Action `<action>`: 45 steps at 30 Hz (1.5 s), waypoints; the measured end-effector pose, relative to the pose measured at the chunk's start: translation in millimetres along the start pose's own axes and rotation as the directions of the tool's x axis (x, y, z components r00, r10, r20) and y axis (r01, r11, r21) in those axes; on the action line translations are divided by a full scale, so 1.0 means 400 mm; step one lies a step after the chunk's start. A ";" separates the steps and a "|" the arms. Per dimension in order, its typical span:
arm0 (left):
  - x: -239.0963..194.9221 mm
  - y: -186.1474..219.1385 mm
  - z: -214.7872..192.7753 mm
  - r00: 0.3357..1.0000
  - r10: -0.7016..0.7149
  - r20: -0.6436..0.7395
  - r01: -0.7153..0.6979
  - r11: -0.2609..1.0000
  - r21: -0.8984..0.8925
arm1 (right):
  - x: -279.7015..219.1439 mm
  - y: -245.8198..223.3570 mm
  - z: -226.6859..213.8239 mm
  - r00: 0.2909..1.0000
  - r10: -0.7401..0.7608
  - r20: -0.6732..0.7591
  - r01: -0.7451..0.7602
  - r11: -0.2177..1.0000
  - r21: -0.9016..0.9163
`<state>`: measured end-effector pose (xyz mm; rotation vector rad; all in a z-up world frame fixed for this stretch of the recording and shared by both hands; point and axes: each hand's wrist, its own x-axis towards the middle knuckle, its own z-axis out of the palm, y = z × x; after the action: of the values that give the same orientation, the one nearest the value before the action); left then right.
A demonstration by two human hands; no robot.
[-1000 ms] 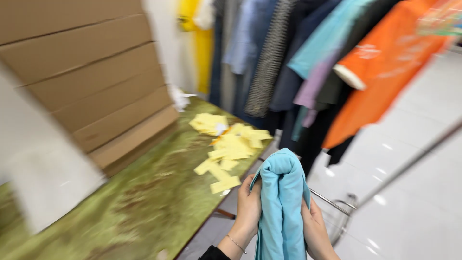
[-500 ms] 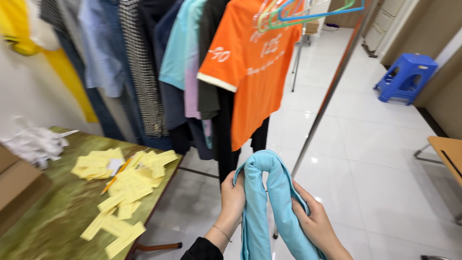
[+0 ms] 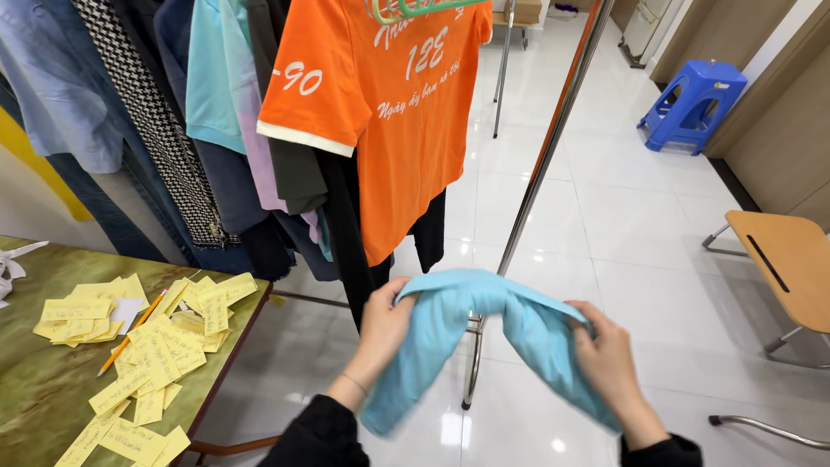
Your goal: The person picks up folded t-shirts from a table, places them on hangers, and hangs them on a clothing rack. They repeat this process for several shirts of different colors, including orange, light blue, black, gray, yellow, and purple.
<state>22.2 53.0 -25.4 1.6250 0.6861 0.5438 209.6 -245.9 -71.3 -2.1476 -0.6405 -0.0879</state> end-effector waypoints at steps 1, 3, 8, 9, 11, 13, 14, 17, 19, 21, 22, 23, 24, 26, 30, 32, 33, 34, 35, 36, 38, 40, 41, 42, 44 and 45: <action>0.010 0.006 -0.027 0.999 0.017 0.032 -0.022 0.989 0.145 | 0.020 0.007 -0.018 0.998 0.060 0.001 -0.060 0.997 -0.040; -0.016 0.068 -0.068 0.997 0.060 0.041 -0.068 0.971 0.231 | 0.045 -0.002 -0.032 0.999 0.034 0.019 -0.033 0.999 -0.021; -0.017 0.096 -0.130 0.988 0.145 0.046 -0.152 0.934 0.325 | 0.081 -0.096 -0.034 0.995 0.017 0.095 -0.014 0.999 -0.037; -0.015 0.113 -0.138 0.991 0.134 0.006 -0.130 0.950 0.283 | 0.092 -0.115 -0.033 0.995 -0.007 0.099 0.009 1.000 -0.023; -0.010 0.136 -0.153 0.992 0.121 -0.040 -0.108 0.965 0.239 | 0.114 -0.170 -0.030 0.993 -0.037 0.108 0.038 0.999 -0.006; 0.000 0.150 -0.167 0.988 0.128 -0.088 -0.107 0.970 0.217 | 0.133 -0.239 -0.022 0.991 -0.045 0.126 0.026 0.989 0.144; 0.014 0.131 -0.167 0.987 0.128 -0.093 -0.106 0.970 0.218 | 0.135 -0.280 -0.007 0.990 -0.049 0.129 0.030 0.989 0.146; 0.017 0.085 -0.148 0.982 0.132 -0.133 -0.107 0.978 0.179 | 0.160 -0.359 0.060 0.981 0.087 0.175 -0.158 0.882 0.444; -0.030 0.075 -0.113 0.966 0.201 0.161 -0.219 0.971 0.098 | 0.207 -0.359 0.136 0.969 0.104 0.226 -0.233 0.699 0.676; -0.072 0.013 -0.067 0.907 -0.055 0.419 -0.053 0.969 0.241 | 0.190 -0.480 0.166 0.951 0.014 0.309 -0.253 0.613 0.748; -0.091 -0.016 -0.042 0.732 -0.322 0.600 0.066 0.910 0.409 | 0.184 -0.543 0.180 0.921 -0.084 0.381 -0.285 0.522 0.804; -0.095 -0.026 -0.016 0.737 -0.319 0.596 0.065 0.911 0.407 | 0.172 -0.610 0.160 0.920 -0.091 0.382 -0.282 0.523 0.804; -0.099 -0.037 0.011 0.774 -0.421 0.473 0.190 0.867 0.460 | 0.158 -0.676 0.141 0.905 -0.086 0.416 -0.328 0.483 0.812; -0.062 -0.087 0.069 0.784 -0.517 0.345 0.321 0.812 0.488 | 0.151 -0.735 0.110 0.887 -0.080 0.455 -0.376 0.447 0.812; 0.053 -0.054 0.132 0.882 -0.395 0.257 0.440 0.886 -0.148 | 0.155 -0.648 0.036 0.903 -0.307 0.302 -0.139 0.455 0.879; 0.080 0.038 0.110 0.848 -0.450 0.279 0.529 0.720 -0.449 | 0.134 -0.442 0.045 0.925 -0.277 0.261 -0.045 0.602 0.797; 0.091 0.076 0.096 0.841 -0.443 0.312 0.541 0.661 -0.519 | 0.111 -0.288 0.072 0.940 -0.243 0.239 -0.017 0.665 0.746; 0.113 0.122 0.084 0.838 -0.423 0.344 0.543 0.599 -0.589 | 0.095 -0.146 0.101 0.953 -0.221 0.207 0.018 0.726 0.688; 0.126 0.160 0.072 0.841 -0.417 0.344 0.539 0.600 -0.591 | 0.014 -0.049 0.111 0.953 -0.226 0.204 0.025 0.726 0.687; 0.138 0.199 0.060 0.839 -0.382 0.387 0.540 0.492 -0.683 | -0.061 0.043 0.120 0.866 -0.303 0.398 0.008 0.804 0.595; 0.148 0.269 0.052 0.841 -0.337 0.424 0.533 0.373 -0.760 | -0.180 0.124 0.165 0.738 -0.345 0.580 0.021 0.871 0.491; 0.144 0.333 0.063 0.839 -0.245 0.485 0.521 0.112 -0.846 | -0.273 0.112 0.236 0.806 -0.188 0.561 0.018 0.955 0.295; 0.146 0.343 0.079 0.840 -0.241 0.486 0.521 0.113 -0.846 | -0.241 0.046 0.246 0.807 -0.190 0.559 0.021 0.955 0.295; 0.142 0.349 0.096 0.835 -0.196 0.514 0.531 0.044 -0.846 | -0.218 -0.019 0.252 0.881 -0.176 0.439 0.079 0.970 0.229; 0.152 0.349 0.106 0.829 -0.147 0.540 0.544 -0.020 -0.839 | -0.174 -0.112 0.262 0.938 -0.169 0.303 0.126 0.980 0.157; 0.167 0.345 0.098 0.845 -0.142 0.516 0.518 -0.025 -0.855 | -0.151 -0.142 0.265 0.923 -0.275 0.270 0.220 0.951 0.217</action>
<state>115.2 58.7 102.4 0.0703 0.2604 0.2355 113.0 -161.5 -112.7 -1.9078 -1.0556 0.1567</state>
